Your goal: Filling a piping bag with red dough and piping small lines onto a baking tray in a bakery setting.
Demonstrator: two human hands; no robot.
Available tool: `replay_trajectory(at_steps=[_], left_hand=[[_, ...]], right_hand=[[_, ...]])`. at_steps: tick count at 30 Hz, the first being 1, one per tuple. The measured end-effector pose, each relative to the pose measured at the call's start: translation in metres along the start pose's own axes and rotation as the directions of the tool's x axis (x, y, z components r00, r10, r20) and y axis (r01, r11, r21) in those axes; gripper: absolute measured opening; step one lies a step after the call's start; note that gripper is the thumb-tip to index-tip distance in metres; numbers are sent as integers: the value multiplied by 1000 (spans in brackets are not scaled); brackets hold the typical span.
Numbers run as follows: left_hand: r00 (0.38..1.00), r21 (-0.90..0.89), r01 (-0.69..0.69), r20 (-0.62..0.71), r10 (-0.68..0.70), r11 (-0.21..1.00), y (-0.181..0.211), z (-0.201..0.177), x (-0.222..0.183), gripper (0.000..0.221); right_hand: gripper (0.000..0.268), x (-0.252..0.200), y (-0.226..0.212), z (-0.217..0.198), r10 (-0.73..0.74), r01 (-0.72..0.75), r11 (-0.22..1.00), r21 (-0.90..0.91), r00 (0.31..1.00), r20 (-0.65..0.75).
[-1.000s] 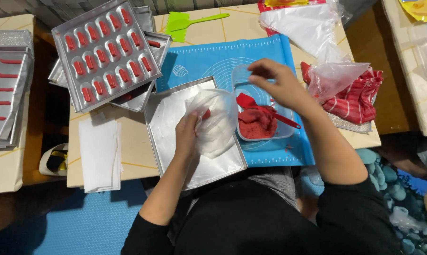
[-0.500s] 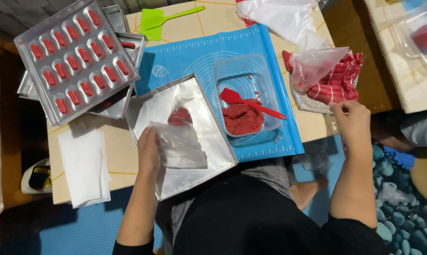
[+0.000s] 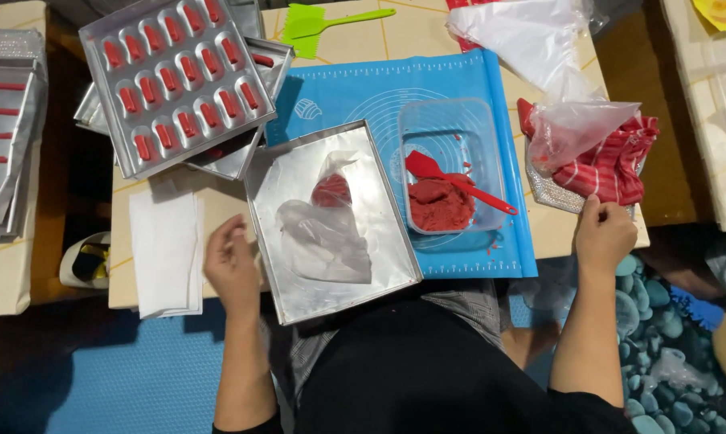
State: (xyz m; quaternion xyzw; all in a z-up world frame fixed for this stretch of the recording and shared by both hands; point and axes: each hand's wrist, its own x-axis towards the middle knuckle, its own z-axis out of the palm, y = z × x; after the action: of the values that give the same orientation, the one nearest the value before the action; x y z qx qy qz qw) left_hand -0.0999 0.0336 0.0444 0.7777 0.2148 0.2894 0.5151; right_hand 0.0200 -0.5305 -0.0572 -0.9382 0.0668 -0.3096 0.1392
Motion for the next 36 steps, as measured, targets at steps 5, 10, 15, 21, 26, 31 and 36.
replay_trajectory(at_steps=[5, 10, 15, 21, 26, 31, 36], left_hand=[[941, 453, -137, -217, 258, 881, -64, -58, 37, 19], [964, 636, 266, -186, -191, 724, -100, -69, 63, 70], [961, 725, 268, -249, -122, 635, -110, -66, 72, 76], [945, 668, 317, -158, -287, 674, -148, -94, 97, 64], [945, 633, 295, -81, -318, 715, -137, -95, 102, 47], [908, 614, 353, -41, -418, 706, -115, -92, 102, 38], [875, 576, 366, 55, -481, 731, -101, -95, 103, 45]], right_hand=[[41, -3, 1, 9, -8, 11, 1000, 28, 994, -111], [34, 5, -31, -2, -92, 98, 995, 11, 960, -264], [49, 15, -41, -9, 58, -57, 998, 25, 996, -60], [55, 34, -29, -18, 172, -135, 907, 398, 983, -58], [86, 78, 42, 18, 298, -370, 861, 349, 923, 243], [24, 104, 20, 17, 157, -385, 799, 461, 874, 459], [28, 116, 19, 32, -30, -159, 914, 374, 892, 451]])
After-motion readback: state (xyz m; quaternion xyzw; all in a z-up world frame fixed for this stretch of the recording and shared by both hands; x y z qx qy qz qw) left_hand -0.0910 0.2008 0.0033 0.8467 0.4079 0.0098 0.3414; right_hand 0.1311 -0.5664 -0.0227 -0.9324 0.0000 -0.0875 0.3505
